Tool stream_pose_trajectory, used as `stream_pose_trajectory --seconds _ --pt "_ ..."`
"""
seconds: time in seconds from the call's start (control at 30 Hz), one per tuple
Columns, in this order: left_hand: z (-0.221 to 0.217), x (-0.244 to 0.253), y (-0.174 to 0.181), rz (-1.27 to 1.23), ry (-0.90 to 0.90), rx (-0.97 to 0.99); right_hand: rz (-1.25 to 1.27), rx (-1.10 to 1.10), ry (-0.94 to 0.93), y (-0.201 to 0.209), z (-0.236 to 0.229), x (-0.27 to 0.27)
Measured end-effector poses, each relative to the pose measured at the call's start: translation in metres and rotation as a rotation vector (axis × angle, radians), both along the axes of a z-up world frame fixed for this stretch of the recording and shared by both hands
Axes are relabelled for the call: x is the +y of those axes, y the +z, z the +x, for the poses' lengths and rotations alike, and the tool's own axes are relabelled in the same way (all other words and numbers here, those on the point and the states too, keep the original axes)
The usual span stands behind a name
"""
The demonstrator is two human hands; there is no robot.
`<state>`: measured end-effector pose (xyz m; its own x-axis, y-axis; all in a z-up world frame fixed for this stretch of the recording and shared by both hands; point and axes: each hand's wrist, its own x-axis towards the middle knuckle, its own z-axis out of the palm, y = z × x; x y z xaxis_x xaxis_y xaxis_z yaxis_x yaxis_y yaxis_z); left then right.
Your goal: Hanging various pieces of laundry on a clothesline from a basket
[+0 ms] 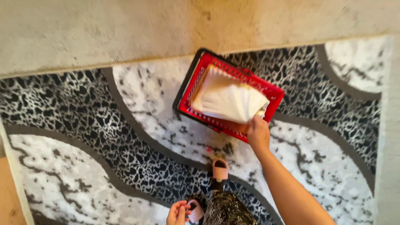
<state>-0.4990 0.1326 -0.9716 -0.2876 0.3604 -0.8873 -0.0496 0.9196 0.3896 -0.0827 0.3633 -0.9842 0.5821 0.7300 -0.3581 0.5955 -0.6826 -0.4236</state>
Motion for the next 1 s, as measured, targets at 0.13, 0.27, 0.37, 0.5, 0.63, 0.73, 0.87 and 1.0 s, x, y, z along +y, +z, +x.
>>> stream_pose_trajectory --seconds 0.13,0.27,0.37,0.5,0.63,0.73,0.87,1.0 --pt "0.001 0.027 0.032 -0.069 -0.032 0.05 0.01 -0.009 0.188 0.116 -0.012 0.032" --pt "-0.027 -0.005 -0.018 0.136 0.069 -0.064 0.089 -0.151 0.412 0.193 -0.004 0.049" --pt "-0.035 0.026 -0.01 -0.039 0.008 -0.08 0.098 -0.298 0.497 0.252 -0.001 0.048" --pt "-0.038 0.06 0.012 0.259 0.016 -0.139 -0.023 -0.379 0.548 0.326 0.001 0.036" --pt "-0.021 0.127 0.146 0.308 -0.299 -0.153 0.133 -0.57 0.745 0.381 0.004 0.001" --pt "0.0 0.188 0.251 0.61 -0.524 -0.165 0.13 -0.647 0.792 0.451 -0.01 -0.011" --pt "0.044 0.237 0.399 1.025 -0.748 -0.349 0.107 -0.771 0.885 0.536 -0.027 -0.038" --pt "0.1 0.254 0.523 1.499 -0.962 -0.323 0.227 -0.886 0.853 0.642 -0.054 -0.076"
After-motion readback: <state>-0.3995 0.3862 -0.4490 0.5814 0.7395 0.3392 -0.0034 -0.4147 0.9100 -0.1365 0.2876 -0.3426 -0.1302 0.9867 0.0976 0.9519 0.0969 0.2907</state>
